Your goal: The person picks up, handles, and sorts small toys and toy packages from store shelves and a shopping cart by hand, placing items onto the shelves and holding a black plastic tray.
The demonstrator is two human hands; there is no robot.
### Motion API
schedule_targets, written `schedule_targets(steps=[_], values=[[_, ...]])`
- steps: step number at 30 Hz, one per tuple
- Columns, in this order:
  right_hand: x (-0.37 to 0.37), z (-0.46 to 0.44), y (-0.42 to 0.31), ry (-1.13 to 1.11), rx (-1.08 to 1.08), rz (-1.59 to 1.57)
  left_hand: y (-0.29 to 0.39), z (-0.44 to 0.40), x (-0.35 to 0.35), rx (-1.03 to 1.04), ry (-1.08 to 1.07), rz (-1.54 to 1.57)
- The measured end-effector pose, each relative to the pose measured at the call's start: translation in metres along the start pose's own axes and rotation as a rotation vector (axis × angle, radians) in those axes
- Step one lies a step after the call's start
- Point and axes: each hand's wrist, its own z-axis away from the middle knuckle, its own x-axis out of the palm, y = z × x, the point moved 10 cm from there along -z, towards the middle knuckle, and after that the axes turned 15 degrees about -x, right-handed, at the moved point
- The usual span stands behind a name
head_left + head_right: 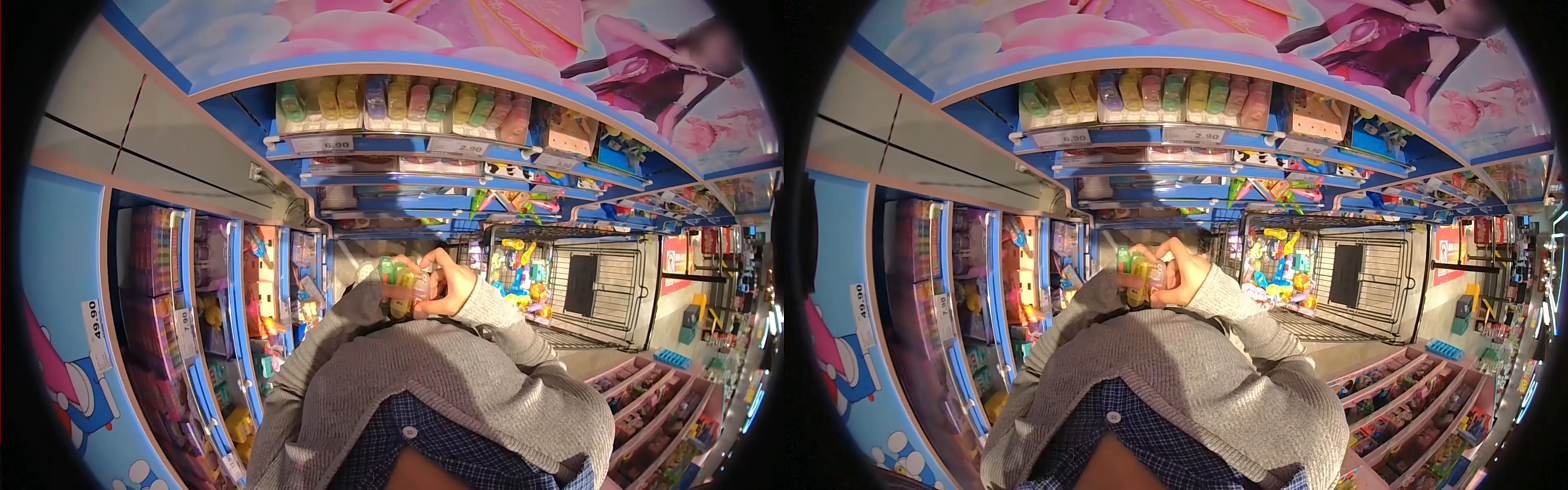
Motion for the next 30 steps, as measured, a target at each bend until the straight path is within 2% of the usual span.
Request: schedule_targets(steps=[3, 5, 6, 8, 9, 10, 12, 14, 16, 17, 18, 20, 22, 24, 25, 28, 30], values=[[0.002, 0.003, 0.021, 0.047, -0.027, -0.106, -0.006, -0.007, -0.01, 0.039, 0.003, -0.018], [-0.009, 0.005, 0.032, 0.188, -0.093, -0.326, -0.012, -0.012, -0.011, 0.035, -0.042, 0.019], [-0.014, 0.004, 0.024, 0.186, -0.047, -0.538, -0.015, -0.014, -0.01, 0.03, -0.086, 0.059], [-0.045, 0.001, 0.013, 0.307, -0.012, -0.486, -0.018, -0.016, -0.014, 0.057, -0.098, 0.032], [-0.062, 0.0, 0.012, 0.327, -0.062, -0.42, -0.018, -0.018, -0.015, 0.083, -0.11, 0.006], [-0.086, 0.0, 0.005, 0.444, -0.189, -0.258, -0.023, -0.023, -0.02, 0.083, -0.113, 0.002], [-0.127, -0.002, -0.018, 0.575, -0.222, -0.033, -0.017, -0.024, -0.015, 0.214, -0.254, 0.061], [-0.165, -0.002, -0.028, 0.793, -0.425, -0.125, -0.014, -0.019, -0.01, 0.21, -0.242, 0.06], [-0.196, -0.003, -0.036, 0.888, -0.437, -0.07, -0.006, -0.01, 0.0, 0.207, -0.23, 0.057], [-0.205, -0.006, -0.048, 0.93, -0.46, 0.015, -0.007, -0.007, -0.001, 0.138, -0.174, 0.038], [-0.211, -0.012, -0.047, 0.937, -0.464, 0.017, -0.01, -0.008, -0.004, 0.07, -0.118, 0.018], [-0.224, -0.015, -0.056, 0.999, -0.509, 0.212, -0.008, -0.007, -0.003, 0.087, -0.131, 0.007], [-0.23, -0.025, -0.058, 0.997, -0.497, 0.273, -0.006, -0.005, -0.001, 0.107, -0.143, -0.003], [-0.228, -0.034, -0.071, 0.948, -0.494, 0.525, -0.003, -0.003, -0.002, 0.141, -0.143, 0.073], [-0.228, -0.034, -0.072, 0.928, -0.412, 0.784, -0.003, -0.003, -0.002, 0.148, -0.159, 0.092], [-0.227, -0.04, -0.071, 0.89, -0.502, 0.975, -0.011, -0.011, -0.009, 0.163, -0.232, 0.145], [-0.229, -0.043, -0.066, 0.854, -0.468, 1.026, -0.013, -0.013, -0.013, 0.166, -0.237, 0.14]])
